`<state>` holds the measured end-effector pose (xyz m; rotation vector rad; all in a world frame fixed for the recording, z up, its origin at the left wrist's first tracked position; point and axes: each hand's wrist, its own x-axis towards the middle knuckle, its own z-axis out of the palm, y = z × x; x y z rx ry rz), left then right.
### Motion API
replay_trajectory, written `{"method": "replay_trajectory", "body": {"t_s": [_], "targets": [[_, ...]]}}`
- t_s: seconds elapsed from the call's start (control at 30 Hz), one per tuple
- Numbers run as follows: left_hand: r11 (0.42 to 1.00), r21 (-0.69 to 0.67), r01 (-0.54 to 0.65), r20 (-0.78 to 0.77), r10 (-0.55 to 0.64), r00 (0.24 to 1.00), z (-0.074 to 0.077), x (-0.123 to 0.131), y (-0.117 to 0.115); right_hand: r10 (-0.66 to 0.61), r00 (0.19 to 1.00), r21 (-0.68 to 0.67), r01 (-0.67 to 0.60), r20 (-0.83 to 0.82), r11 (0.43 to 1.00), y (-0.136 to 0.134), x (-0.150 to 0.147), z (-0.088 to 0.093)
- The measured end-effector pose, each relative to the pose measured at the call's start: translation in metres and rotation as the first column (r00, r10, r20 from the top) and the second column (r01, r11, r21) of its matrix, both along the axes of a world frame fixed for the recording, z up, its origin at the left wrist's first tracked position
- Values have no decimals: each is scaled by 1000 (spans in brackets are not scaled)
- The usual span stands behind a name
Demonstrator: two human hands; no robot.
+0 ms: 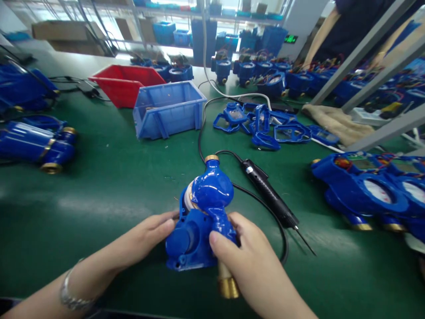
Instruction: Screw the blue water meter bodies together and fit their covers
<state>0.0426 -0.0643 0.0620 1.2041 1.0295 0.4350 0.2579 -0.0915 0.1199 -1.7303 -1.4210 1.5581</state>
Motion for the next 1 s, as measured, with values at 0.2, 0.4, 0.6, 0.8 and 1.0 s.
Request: {"method": "replay_trajectory", "body": {"t_s": [0.2, 0.4, 0.6, 0.8, 1.0], "targets": [[797, 575, 185, -597, 254, 761, -20, -25, 41, -33, 993, 22, 31, 115, 999, 4, -6, 2], [801, 555, 224, -577, 176, 797, -42, -15, 58, -78, 988, 25, 75, 131, 997, 4, -10, 5], [867, 492, 86, -434, 158, 887, -3, -20, 44, 4, 993, -29, -1, 114, 1000, 5, -10, 2], [925, 337, 176, -387, -34, 922, 38, -7, 37, 12, 999, -35, -10, 50, 999, 6, -10, 2], [811, 406, 422, -625, -92, 776, 47, 8, 44, 17, 998, -3, -17, 59, 1000, 5, -9, -2]]}}
